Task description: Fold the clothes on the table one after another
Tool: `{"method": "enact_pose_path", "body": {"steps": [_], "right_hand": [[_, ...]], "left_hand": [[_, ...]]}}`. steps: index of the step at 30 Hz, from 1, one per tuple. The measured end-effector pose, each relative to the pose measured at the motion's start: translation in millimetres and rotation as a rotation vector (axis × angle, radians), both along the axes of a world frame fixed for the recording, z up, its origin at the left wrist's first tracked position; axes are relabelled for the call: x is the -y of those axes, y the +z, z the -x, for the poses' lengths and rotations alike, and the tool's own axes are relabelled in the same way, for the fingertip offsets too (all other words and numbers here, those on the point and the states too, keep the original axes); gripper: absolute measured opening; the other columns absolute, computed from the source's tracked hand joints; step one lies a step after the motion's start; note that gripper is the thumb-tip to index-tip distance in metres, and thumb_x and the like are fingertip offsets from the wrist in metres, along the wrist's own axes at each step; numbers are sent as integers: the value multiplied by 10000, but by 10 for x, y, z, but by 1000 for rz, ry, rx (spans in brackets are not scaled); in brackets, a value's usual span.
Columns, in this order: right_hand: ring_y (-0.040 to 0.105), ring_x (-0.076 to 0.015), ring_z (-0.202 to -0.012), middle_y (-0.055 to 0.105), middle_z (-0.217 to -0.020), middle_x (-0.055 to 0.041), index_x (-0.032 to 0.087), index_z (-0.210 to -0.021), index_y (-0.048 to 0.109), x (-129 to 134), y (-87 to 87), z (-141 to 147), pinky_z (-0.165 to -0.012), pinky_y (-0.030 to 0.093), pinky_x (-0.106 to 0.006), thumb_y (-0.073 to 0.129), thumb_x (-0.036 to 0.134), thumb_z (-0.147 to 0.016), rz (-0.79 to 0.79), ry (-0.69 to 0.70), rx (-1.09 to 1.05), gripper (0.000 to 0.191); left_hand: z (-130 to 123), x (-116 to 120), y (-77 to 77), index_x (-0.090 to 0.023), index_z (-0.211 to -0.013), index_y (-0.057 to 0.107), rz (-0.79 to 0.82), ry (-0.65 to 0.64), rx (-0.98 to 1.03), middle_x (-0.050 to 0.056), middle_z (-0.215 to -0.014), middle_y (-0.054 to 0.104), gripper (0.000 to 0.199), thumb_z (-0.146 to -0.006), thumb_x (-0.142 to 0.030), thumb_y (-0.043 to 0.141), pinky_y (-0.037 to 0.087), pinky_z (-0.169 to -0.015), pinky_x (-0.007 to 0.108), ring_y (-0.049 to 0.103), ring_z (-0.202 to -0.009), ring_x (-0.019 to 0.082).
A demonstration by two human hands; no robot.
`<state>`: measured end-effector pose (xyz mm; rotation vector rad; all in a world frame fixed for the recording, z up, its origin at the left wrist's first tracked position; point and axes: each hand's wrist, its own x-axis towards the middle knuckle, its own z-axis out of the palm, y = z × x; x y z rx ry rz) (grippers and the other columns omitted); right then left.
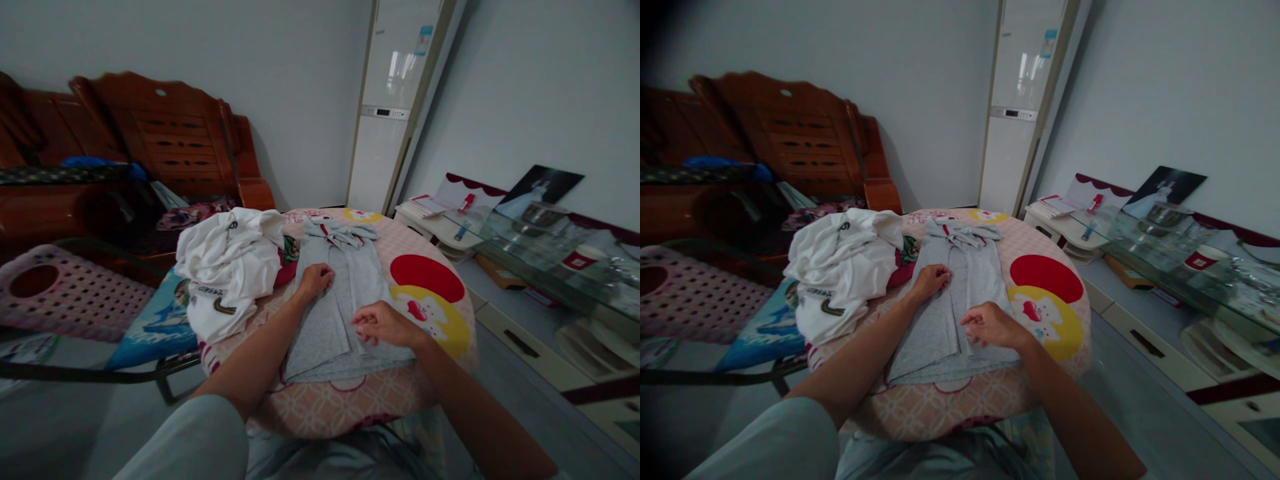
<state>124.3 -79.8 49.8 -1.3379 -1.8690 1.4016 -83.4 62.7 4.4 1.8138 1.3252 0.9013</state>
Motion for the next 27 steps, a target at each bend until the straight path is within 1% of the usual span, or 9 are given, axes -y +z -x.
{"method": "enact_pose_path", "body": {"steps": [1, 4, 7, 10, 14, 18, 20, 23, 27], "right_hand": [[619, -127, -550, 688, -696, -23, 129, -980, 700, -49, 0, -34, -487, 486, -222, 606, 260, -756, -24, -66, -41, 276], [672, -157, -619, 725, -769, -68, 122, -958, 711, -263, 21, -162, -529, 526, -251, 593, 291, -777, -199, -286, -81, 273], [719, -204, -788, 760, -897, -107, 126, -1025, 726, -523, 45, -251, -680, 574, -312, 585, 292, -811, -372, -367, -21, 305], [714, -231, -971, 757, -1062, -121, 143, -1111, 726, -821, 54, -258, -859, 561, -363, 565, 274, -855, -507, -356, 101, 330], [670, -236, -1122, 711, -1214, -130, 137, -1191, 707, -1285, 23, -195, -995, 503, -375, 505, 175, -874, -583, -304, 317, 378], [575, -226, -1273, 633, -1349, -125, 152, -1292, 653, -1643, -146, -100, -1096, 422, -371, 460, 180, -918, -690, -176, 492, 421], [507, -246, -1344, 561, -1425, -159, 122, -1343, 608, -1720, -295, -57, -1137, 373, -396, 465, 223, -945, -727, -132, 608, 435], [416, -290, -1411, 459, -1503, -197, 106, -1419, 523, -1731, -528, -28, -1159, 322, -478, 459, 292, -979, -762, -134, 765, 482], [374, -306, -1431, 416, -1535, -193, 120, -1462, 464, -1691, -681, -58, -1153, 308, -510, 404, 334, -1010, -800, -119, 785, 504]], "left_hand": [[-1, 0, 3, -152, -758, 653, -6, -6, -6, -20, -558, 600, 142, -801, -225, 540, 399, -525, 192, 561, -508, 100], [-2, 5, 16, -151, -758, 659, -29, -13, -28, -21, -555, 597, 145, -806, -238, 552, 394, -529, 197, 555, -505, 100], [0, 7, 20, -155, -747, 659, -21, -12, -39, -22, -550, 596, 154, -811, -244, 551, 393, -532, 200, 547, -499, 99], [5, 2, 9, -155, -758, 667, -1, -15, -28, -24, -557, 604, 149, -802, -223, 542, 402, -541, 198, 560, -510, 102], [16, -1, -9, -154, -793, 685, -2, -19, -35, -29, -557, 611, 157, -797, -217, 541, 412, -558, 203, 567, -515, 106], [19, 8, -6, -155, -788, 689, -18, -22, -56, -33, -542, 605, 174, -816, -246, 542, 406, -567, 207, 557, -506, 107], [17, 16, 3, -157, -783, 686, -9, -35, -58, -37, -538, 599, 178, -821, -248, 538, 403, -566, 206, 552, -498, 104], [10, 25, 21, -162, -779, 680, 10, -49, -61, -44, -537, 591, 170, -821, -240, 535, 400, -559, 202, 546, -484, 98], [-4, 21, 32, -167, -777, 682, 3, -70, -82, -44, -529, 586, 169, -829, -226, 532, 393, -554, 204, 547, -480, 98]]}}
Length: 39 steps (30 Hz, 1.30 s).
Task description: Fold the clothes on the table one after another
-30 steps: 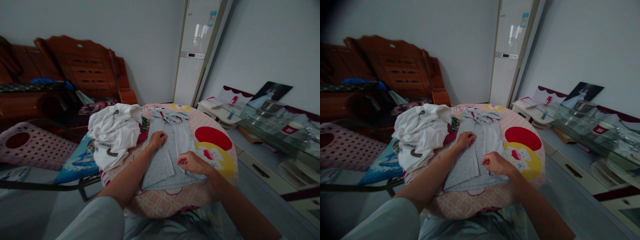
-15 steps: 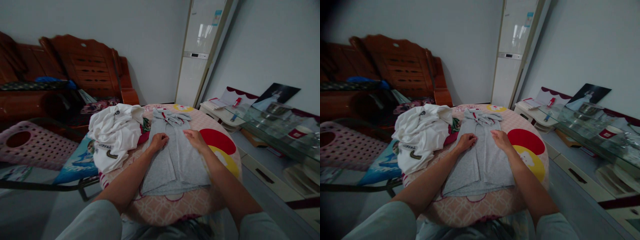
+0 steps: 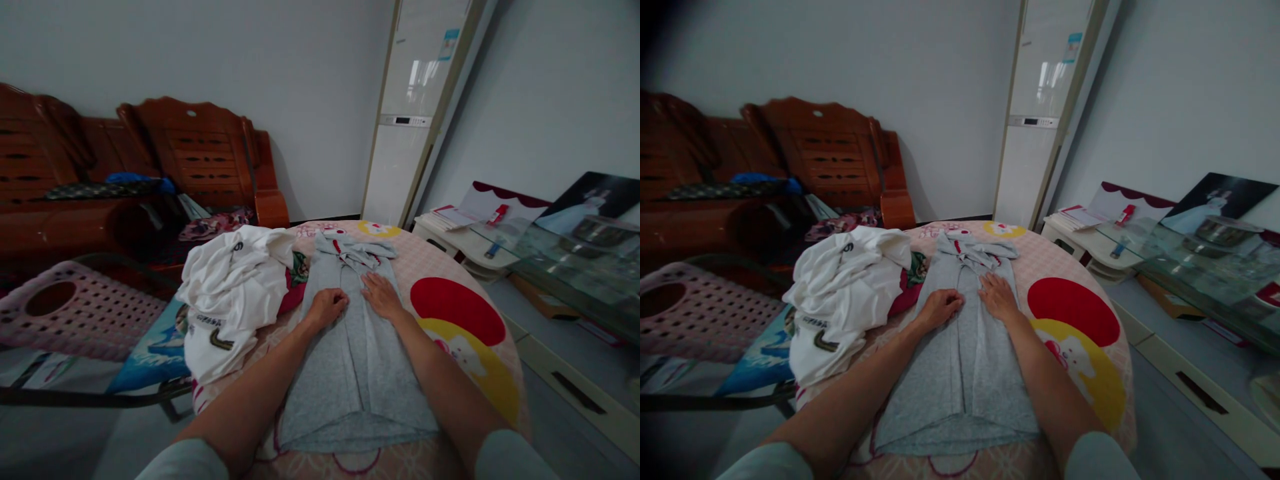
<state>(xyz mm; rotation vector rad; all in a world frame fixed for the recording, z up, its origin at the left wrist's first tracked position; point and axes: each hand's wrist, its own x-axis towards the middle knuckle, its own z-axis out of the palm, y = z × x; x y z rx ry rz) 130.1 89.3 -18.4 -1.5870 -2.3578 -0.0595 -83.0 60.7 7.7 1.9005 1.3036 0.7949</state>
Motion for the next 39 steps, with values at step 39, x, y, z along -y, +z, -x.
{"method": "enact_pose_path", "body": {"steps": [39], "right_hand": [[678, -252, -1034, 755, -1087, -90, 170, -1048, 771, -59, 85, -678, -970, 501, -381, 530, 209, -823, -12, -372, -535, 332]], "left_hand": [[-24, -12, 11, -129, -794, 655, 125, 13, 93, -9, -592, 601, 134, -826, -208, 551, 400, -467, 168, 528, -473, 72]]}}
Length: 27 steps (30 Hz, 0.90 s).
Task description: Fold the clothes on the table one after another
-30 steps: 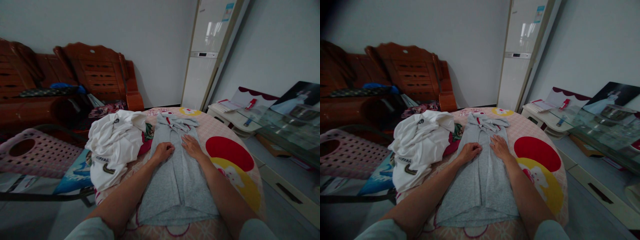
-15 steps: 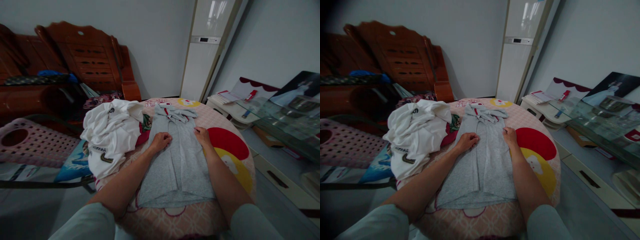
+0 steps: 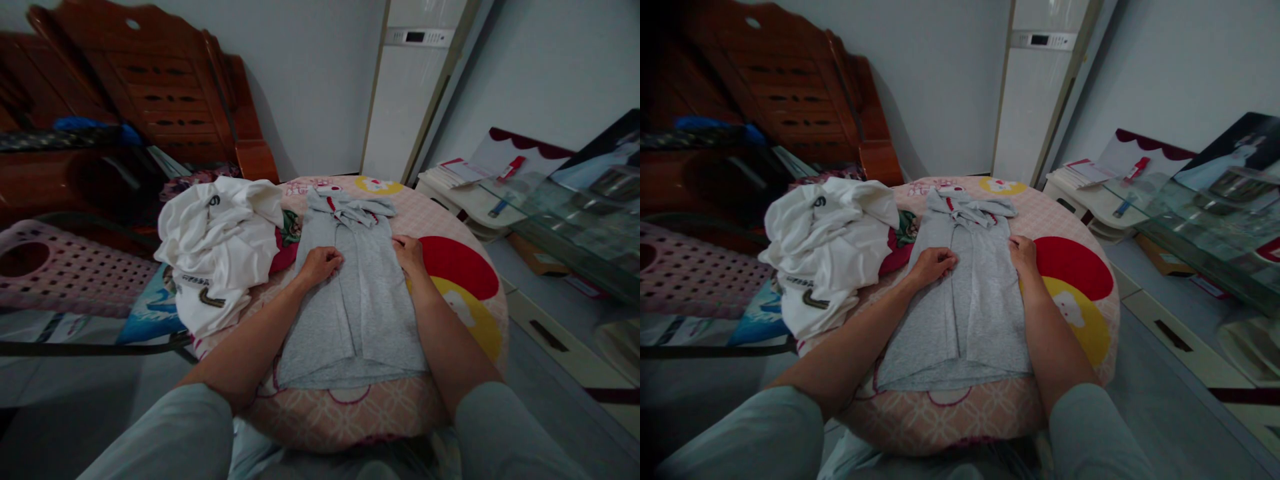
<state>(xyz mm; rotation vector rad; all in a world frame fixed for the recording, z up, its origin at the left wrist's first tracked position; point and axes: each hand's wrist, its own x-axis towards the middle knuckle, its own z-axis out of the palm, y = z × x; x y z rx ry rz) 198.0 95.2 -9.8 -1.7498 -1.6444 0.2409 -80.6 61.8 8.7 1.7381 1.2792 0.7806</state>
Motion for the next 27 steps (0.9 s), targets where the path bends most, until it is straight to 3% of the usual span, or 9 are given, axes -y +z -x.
{"method": "enact_pose_path", "body": {"steps": [27], "right_hand": [[673, -248, -1057, 743, -1114, -127, 146, -1071, 760, -5, -12, 74, -985, 483, -364, 514, 166, -831, 10, 10, 66, 345]], "left_hand": [[24, 39, -12, -141, -769, 657, -50, 3, -21, -24, -583, 597, 133, -822, -197, 549, 393, -477, 158, 538, -479, 68]]}}
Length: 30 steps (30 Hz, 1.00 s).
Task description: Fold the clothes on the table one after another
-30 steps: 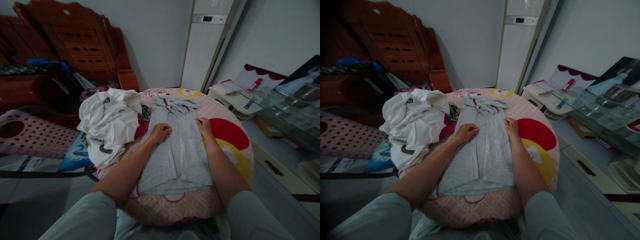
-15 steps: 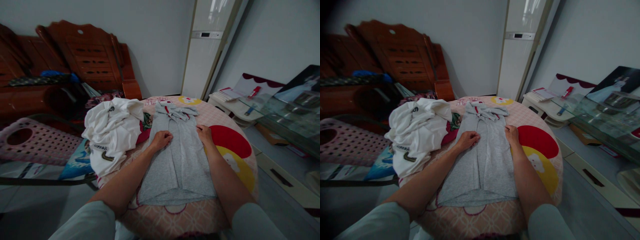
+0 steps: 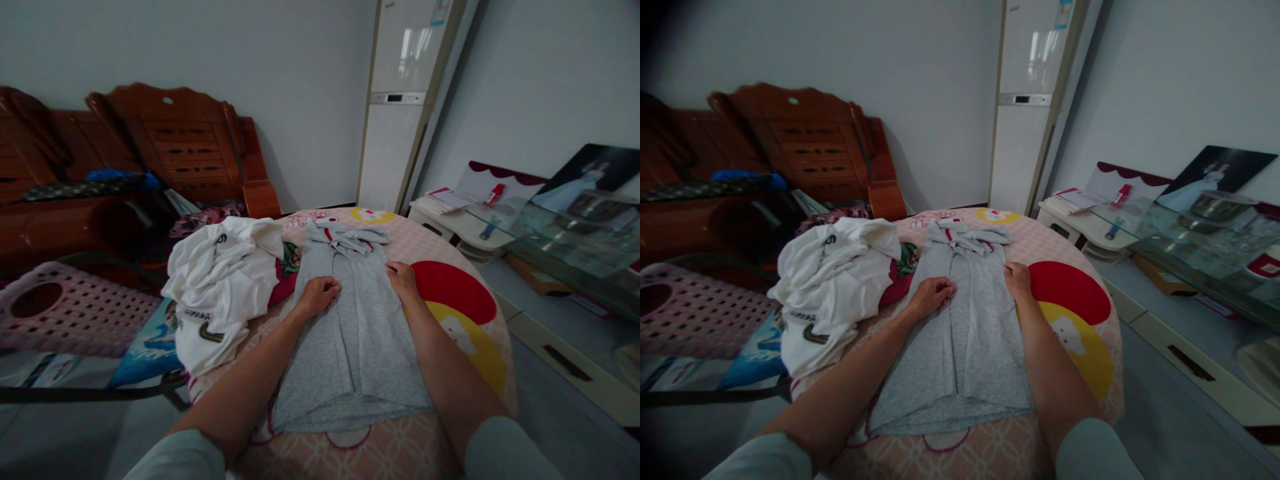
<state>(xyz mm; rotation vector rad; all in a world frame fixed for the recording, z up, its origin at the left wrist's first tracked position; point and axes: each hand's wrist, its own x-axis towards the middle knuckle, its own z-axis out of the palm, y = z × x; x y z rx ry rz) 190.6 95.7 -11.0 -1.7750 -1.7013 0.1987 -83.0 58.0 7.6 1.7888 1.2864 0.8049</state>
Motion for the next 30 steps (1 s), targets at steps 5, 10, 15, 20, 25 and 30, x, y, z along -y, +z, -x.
{"method": "enact_pose_path", "body": {"steps": [5, 10, 15, 20, 25, 30], "right_hand": [[666, -219, -983, 752, -1042, -112, 141, -990, 769, -25, 4, -1, -912, 476, -308, 476, 175, -852, -12, -68, 4, 324], [652, -208, -909, 752, -992, -113, 130, -960, 768, -8, 59, 2, -837, 462, -279, 461, 198, -878, 2, -157, 53, 325], [657, -186, -978, 750, -1066, -104, 140, -1013, 765, -63, 218, 72, -836, 438, -238, 435, 190, -930, 136, -159, 190, 344], [667, -204, -978, 749, -1054, -127, 144, -958, 772, -333, 338, 110, -791, 435, -254, 450, 204, -934, 197, -192, 251, 329], [667, -239, -1026, 737, -1091, -135, 159, -1014, 755, -555, 349, 150, -796, 456, -280, 502, 362, -939, 270, -185, 329, 333], [662, -239, -1055, 728, -1105, -147, 155, -1073, 728, -615, 331, 118, -840, 466, -291, 440, 263, -964, 262, -152, 402, 326]], "left_hand": [[-24, -140, 36, -122, -813, 654, 202, 58, 146, -18, -602, 607, 55, -805, -146, 605, 443, -470, 179, 555, -462, 79], [-225, -515, 155, -113, -860, 632, 340, 194, 343, 2, -671, 647, 128, -759, -35, 642, 546, -584, 227, 630, -560, 112], [-560, -878, 176, -128, -824, 628, 311, 325, 370, -4, -687, 649, 82, -785, -60, 654, 560, -650, 201, 629, -595, 85], [-741, -1081, 64, -149, -689, 603, 327, 375, 271, -13, -520, 578, 155, -824, -190, 668, 504, -511, 205, 563, -449, 100], [-756, -1127, -23, -161, -615, 573, 281, 383, 196, -9, -496, 570, 267, -863, -249, 617, 448, -477, 183, 555, -426, 96], [-797, -1111, -23, -156, -657, 576, 138, 356, 198, -18, -492, 571, 242, -873, -265, 591, 418, -470, 186, 541, -414, 96]]}}
